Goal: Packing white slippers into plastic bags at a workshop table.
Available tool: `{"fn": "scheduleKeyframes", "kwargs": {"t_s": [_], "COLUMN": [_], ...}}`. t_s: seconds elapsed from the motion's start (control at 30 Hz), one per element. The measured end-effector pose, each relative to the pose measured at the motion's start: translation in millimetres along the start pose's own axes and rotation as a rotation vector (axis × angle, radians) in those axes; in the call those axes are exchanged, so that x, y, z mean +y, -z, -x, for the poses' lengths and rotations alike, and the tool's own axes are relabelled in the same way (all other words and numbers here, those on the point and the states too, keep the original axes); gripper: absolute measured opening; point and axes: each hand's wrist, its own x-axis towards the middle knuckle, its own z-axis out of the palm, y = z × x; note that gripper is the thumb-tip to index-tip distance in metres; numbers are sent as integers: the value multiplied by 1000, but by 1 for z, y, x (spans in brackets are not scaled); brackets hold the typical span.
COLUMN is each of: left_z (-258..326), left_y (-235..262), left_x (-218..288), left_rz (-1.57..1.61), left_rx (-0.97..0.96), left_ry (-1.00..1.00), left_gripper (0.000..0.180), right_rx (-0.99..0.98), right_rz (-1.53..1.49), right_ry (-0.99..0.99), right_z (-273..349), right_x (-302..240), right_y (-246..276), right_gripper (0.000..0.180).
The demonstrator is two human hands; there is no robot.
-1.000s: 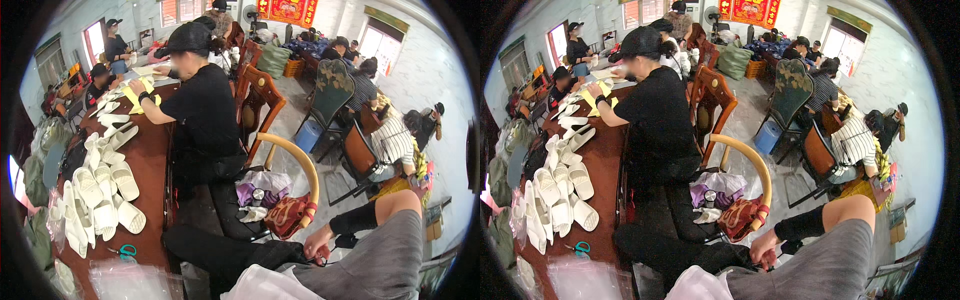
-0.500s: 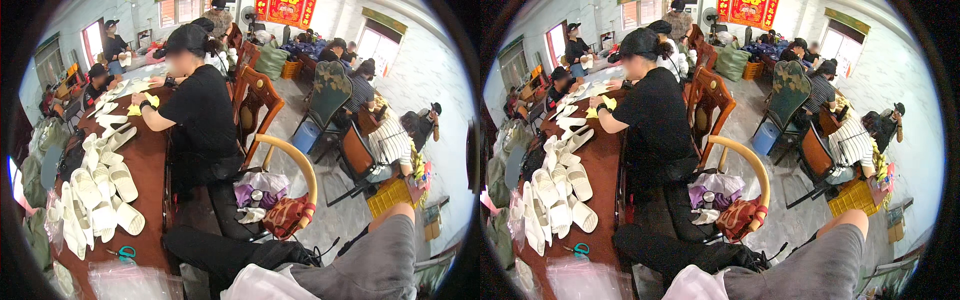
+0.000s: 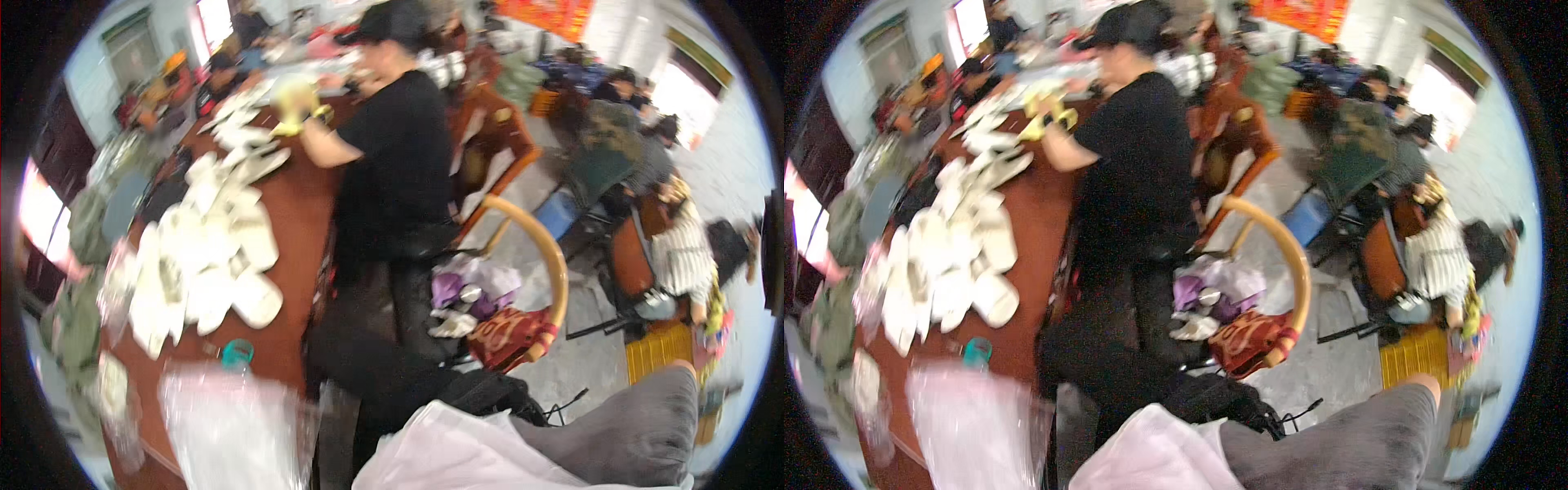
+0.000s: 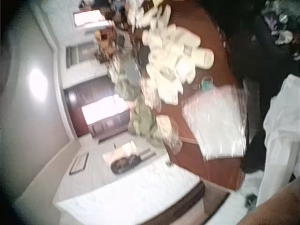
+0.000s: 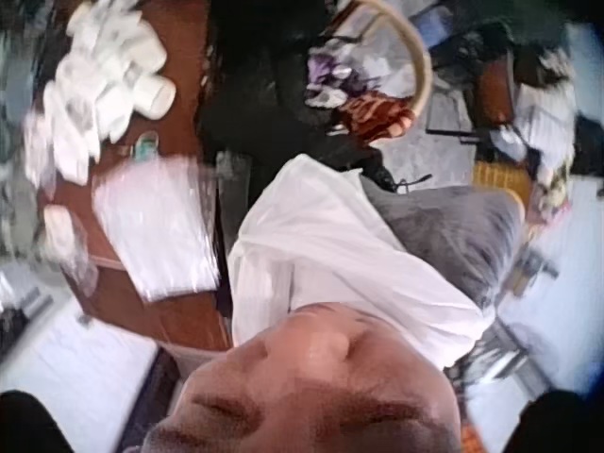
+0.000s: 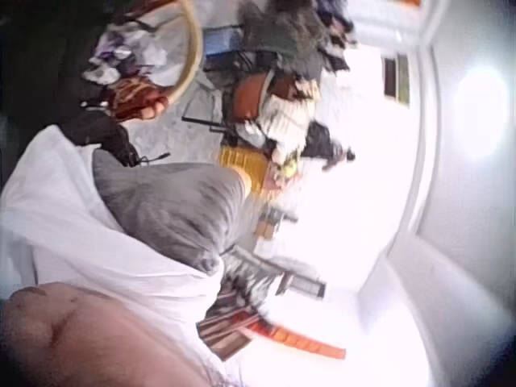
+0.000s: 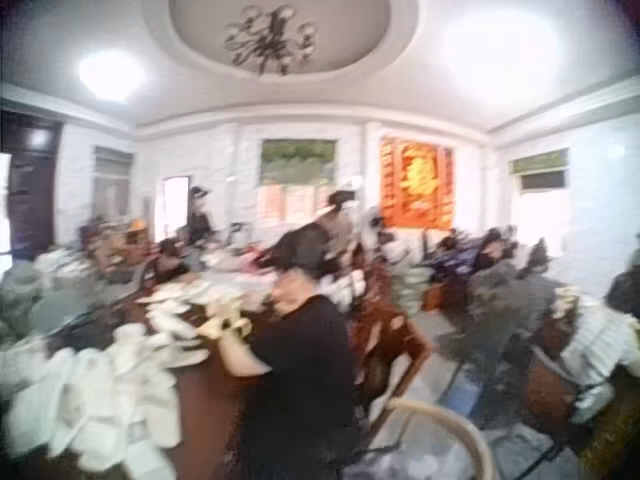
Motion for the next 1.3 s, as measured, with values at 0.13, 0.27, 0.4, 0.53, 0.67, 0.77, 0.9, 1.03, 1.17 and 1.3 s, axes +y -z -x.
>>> {"fn": "scheduleKeyframes", "kwargs": {"t_s": [0.13, 0.27, 0.4, 0.53, 0.67, 0.77, 0.9, 1.03, 1.17, 1.3], "left_z": [69, 119, 140, 157, 169, 188, 201, 218, 214, 201], "left_y": [-38, -81, -126, -178, -206, -239, -279, -320, -351, -342], "left_x": [-13, -11, -5, 7, 2, 11, 26, 36, 28, 29], "left_rz": [67, 139, 223, 312, 378, 463, 566, 676, 1067, 1096], "left_rx": [4, 24, -22, -103, -102, -39, 2, 30, 163, 257], "left_ry": [174, 299, 364, 402, 432, 489, 541, 602, 517, 295], "left_gripper": [32, 31, 31, 31, 30, 30, 30, 30, 18, 20], "right_rx": [-199, -355, -353, 385, -215, -182, -120, -55, 15, -61], "right_rz": [-10, 16, 147, 266, 595, 755, 679, 875, 792, 991], "right_ry": [-127, -264, -684, -561, -728, -414, -255, -750, -714, -508], "right_z": [6, 26, 53, 35, -55, -57, -25, 20, -27, -69], "right_x": [-16, -35, -139, -339, -366, -334, -253, -352, -385, -404], "right_y": [7, 38, 91, 84, 51, 55, 98, 111, 77, 97], "right_gripper": [16, 15, 24, 29, 25, 19, 17, 19, 21, 19]}}
